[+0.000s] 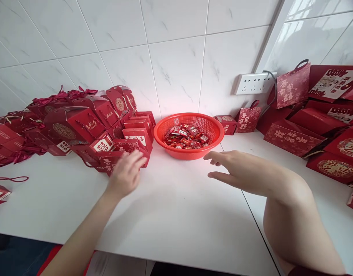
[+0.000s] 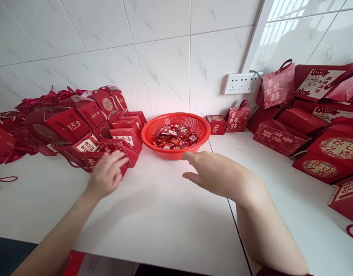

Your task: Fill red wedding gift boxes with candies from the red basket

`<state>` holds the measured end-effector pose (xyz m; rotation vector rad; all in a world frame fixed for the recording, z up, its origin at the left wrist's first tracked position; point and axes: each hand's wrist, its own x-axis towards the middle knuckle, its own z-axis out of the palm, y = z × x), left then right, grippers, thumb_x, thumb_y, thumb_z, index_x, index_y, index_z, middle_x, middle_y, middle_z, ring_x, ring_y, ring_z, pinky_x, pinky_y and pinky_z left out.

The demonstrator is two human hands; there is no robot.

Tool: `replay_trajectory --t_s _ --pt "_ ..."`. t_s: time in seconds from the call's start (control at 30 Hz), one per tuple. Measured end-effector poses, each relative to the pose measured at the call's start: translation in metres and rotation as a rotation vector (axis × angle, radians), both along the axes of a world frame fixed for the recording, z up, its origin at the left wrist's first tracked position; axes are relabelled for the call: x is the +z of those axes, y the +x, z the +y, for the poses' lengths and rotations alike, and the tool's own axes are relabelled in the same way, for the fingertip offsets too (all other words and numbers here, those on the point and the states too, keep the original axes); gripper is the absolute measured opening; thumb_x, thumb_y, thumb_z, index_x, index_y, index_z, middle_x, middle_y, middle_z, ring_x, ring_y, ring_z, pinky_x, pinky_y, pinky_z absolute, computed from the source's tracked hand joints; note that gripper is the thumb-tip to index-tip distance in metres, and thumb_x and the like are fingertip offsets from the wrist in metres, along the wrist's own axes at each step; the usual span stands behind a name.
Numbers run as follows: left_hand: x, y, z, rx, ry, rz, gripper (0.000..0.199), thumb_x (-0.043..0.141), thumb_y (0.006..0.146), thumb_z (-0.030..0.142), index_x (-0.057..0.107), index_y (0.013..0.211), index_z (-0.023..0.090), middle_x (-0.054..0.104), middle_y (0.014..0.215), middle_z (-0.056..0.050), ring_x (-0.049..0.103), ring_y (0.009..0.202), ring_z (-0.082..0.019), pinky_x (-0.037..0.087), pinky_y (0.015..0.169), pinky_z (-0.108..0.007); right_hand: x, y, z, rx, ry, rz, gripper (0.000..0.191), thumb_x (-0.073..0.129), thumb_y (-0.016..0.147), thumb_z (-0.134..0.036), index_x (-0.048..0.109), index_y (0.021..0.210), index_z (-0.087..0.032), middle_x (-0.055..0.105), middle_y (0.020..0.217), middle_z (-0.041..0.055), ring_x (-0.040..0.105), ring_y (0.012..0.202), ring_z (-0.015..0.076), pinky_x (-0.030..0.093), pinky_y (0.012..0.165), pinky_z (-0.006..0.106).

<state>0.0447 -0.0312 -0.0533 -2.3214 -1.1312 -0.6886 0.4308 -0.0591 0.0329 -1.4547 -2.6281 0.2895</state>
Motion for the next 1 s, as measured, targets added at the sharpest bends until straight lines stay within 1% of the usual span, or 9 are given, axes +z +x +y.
replay_trajectory --t_s 0.03,0.07,0.13,0.2,0.37,0.47,0.63,0.87,1.0 --pt "-0.010 0.011 0.000 -0.072 -0.127 0.052 0.049 0.048 0.088 0.012 0.056 0.135 0.022 0.056 0.143 -0.009 0.048 0.139 -0.025 0.035 0.120 -0.042 0.000 -0.001 0.000 0.001 -0.001 -0.001 0.030 0.055 0.096 -0.037 0.058 0.124 -0.025 0.072 0.107 0.0070 0.070 0.091 0.0267 0.055 0.074 0.039" --pt "-0.019 0.021 0.000 -0.086 -0.275 0.079 0.046 0.045 0.091 0.014 0.056 0.135 0.023 0.055 0.144 -0.008 0.049 0.138 -0.024 0.038 0.118 -0.040 0.000 -0.001 0.000 0.005 -0.002 -0.002 0.029 0.054 0.097 -0.037 0.058 0.123 -0.025 0.072 0.108 0.0073 0.070 0.091 0.0268 0.055 0.074 0.039" --pt "-0.036 0.038 0.001 0.016 -0.533 0.035 0.043 0.043 0.097 0.023 0.054 0.138 0.023 0.050 0.149 -0.007 0.050 0.136 -0.024 0.041 0.116 -0.040 0.001 -0.003 -0.001 0.015 -0.009 -0.005 0.030 0.053 0.097 -0.037 0.057 0.124 -0.025 0.072 0.109 0.0076 0.070 0.092 0.0270 0.055 0.075 0.040" --pt "-0.050 0.047 0.006 0.081 -0.614 0.007 0.045 0.044 0.098 0.033 0.050 0.141 0.021 0.045 0.153 -0.009 0.048 0.138 -0.027 0.043 0.114 -0.044 0.001 -0.003 -0.002 0.021 -0.022 -0.009 0.031 0.053 0.097 -0.037 0.056 0.126 -0.025 0.072 0.110 0.0074 0.069 0.094 0.0271 0.055 0.076 0.040" --pt "-0.071 0.043 0.016 0.225 -0.677 -0.065 0.057 0.044 0.098 0.046 0.045 0.146 0.015 0.031 0.160 -0.017 0.032 0.148 -0.033 0.035 0.118 -0.050 0.002 -0.001 -0.002 0.004 -0.007 -0.004 0.031 0.055 0.097 -0.037 0.056 0.125 -0.025 0.072 0.108 0.0070 0.070 0.092 0.0266 0.054 0.075 0.039" --pt "-0.075 0.040 0.018 0.310 -0.701 -0.106 0.064 0.043 0.097 0.051 0.041 0.148 0.012 0.020 0.163 -0.020 0.018 0.153 -0.035 0.028 0.121 -0.052 0.001 0.000 -0.002 -0.008 0.020 -0.008 0.031 0.057 0.096 -0.036 0.057 0.125 -0.025 0.073 0.105 0.0077 0.070 0.090 0.0265 0.053 0.074 0.037" --pt "-0.078 0.042 0.021 0.373 -0.735 -0.134 0.069 0.045 0.095 0.055 0.039 0.151 0.015 0.019 0.164 -0.019 0.008 0.155 -0.032 0.019 0.123 -0.052 -0.001 -0.001 -0.002 -0.005 0.038 -0.009 0.031 0.058 0.095 -0.035 0.057 0.124 -0.024 0.073 0.104 0.0075 0.070 0.089 0.0266 0.053 0.073 0.037" --pt "-0.081 0.041 0.022 0.403 -0.748 -0.197 0.072 0.051 0.091 0.057 0.042 0.150 0.017 0.019 0.164 -0.021 0.008 0.153 -0.040 0.012 0.122 -0.059 0.002 -0.004 -0.003 -0.009 0.011 -0.026 0.031 0.057 0.096 -0.034 0.057 0.124 -0.023 0.072 0.106 0.0077 0.070 0.091 0.0269 0.053 0.074 0.038" --pt "-0.080 0.041 0.024 0.313 -0.741 -0.242 0.067 0.053 0.091 0.052 0.045 0.147 0.016 0.025 0.163 -0.017 0.014 0.153 -0.035 0.013 0.125 -0.053 0.001 -0.005 -0.002 -0.001 0.013 -0.025 0.029 0.056 0.096 -0.034 0.058 0.123 -0.023 0.073 0.105 0.0075 0.070 0.092 0.0268 0.053 0.074 0.038"
